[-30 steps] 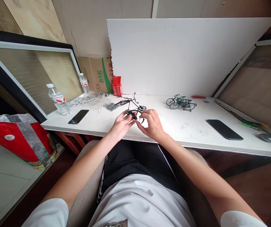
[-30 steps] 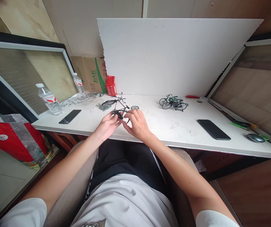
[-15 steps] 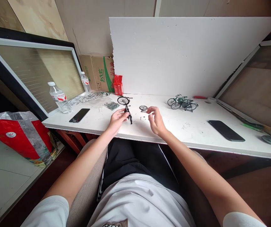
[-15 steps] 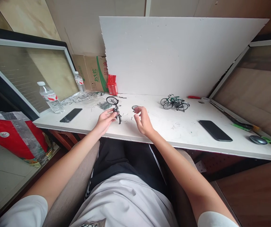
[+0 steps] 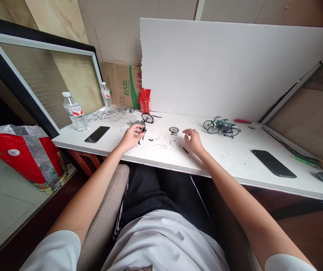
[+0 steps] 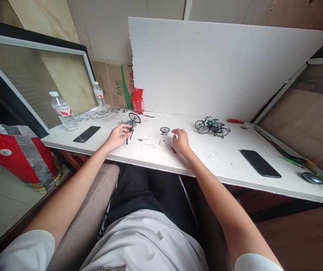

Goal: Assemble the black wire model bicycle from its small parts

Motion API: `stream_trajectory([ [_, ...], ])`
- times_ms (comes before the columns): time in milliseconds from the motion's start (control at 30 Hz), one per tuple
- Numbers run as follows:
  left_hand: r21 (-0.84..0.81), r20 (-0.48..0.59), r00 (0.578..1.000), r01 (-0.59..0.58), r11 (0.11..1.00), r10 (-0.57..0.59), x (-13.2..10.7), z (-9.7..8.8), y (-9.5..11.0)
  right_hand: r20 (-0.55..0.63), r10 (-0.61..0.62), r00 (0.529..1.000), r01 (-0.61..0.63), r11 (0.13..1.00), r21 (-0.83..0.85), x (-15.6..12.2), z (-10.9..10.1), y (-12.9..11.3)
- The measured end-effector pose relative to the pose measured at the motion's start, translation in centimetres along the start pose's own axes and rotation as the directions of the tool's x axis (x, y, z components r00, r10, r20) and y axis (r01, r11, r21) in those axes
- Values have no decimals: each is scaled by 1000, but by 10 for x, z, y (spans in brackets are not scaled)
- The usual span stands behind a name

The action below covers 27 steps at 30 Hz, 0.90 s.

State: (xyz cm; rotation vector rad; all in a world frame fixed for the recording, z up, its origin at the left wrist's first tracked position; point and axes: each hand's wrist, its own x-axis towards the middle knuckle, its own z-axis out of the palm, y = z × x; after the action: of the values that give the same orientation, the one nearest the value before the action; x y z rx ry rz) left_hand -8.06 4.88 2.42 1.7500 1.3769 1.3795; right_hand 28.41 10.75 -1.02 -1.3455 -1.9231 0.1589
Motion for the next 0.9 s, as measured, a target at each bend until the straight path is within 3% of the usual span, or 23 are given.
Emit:
stream_trajectory([
  [167, 222, 56, 996, -77, 972, 66, 2, -12, -13, 195, 6, 981, 35, 977, -208, 26, -1, -8],
  [300, 319, 85, 993, -108, 942, 85, 2, -18, -20, 386, -123, 914, 185, 974, -127, 42, -5, -20],
  [400, 343, 93, 992, -108, 933, 81, 3, -21, -24, 492, -81, 867, 154, 982, -110, 46, -8, -26],
  [667, 318, 115, 991, -106, 942, 72, 2, -21, -36, 546, -74, 834, 250, 934, -256, 41, -8, -34],
  [900, 331, 101, 992, -101, 938, 72, -1, -16, -45, 530, -23, 848, 181, 952, -247, 43, -8, -29],
])
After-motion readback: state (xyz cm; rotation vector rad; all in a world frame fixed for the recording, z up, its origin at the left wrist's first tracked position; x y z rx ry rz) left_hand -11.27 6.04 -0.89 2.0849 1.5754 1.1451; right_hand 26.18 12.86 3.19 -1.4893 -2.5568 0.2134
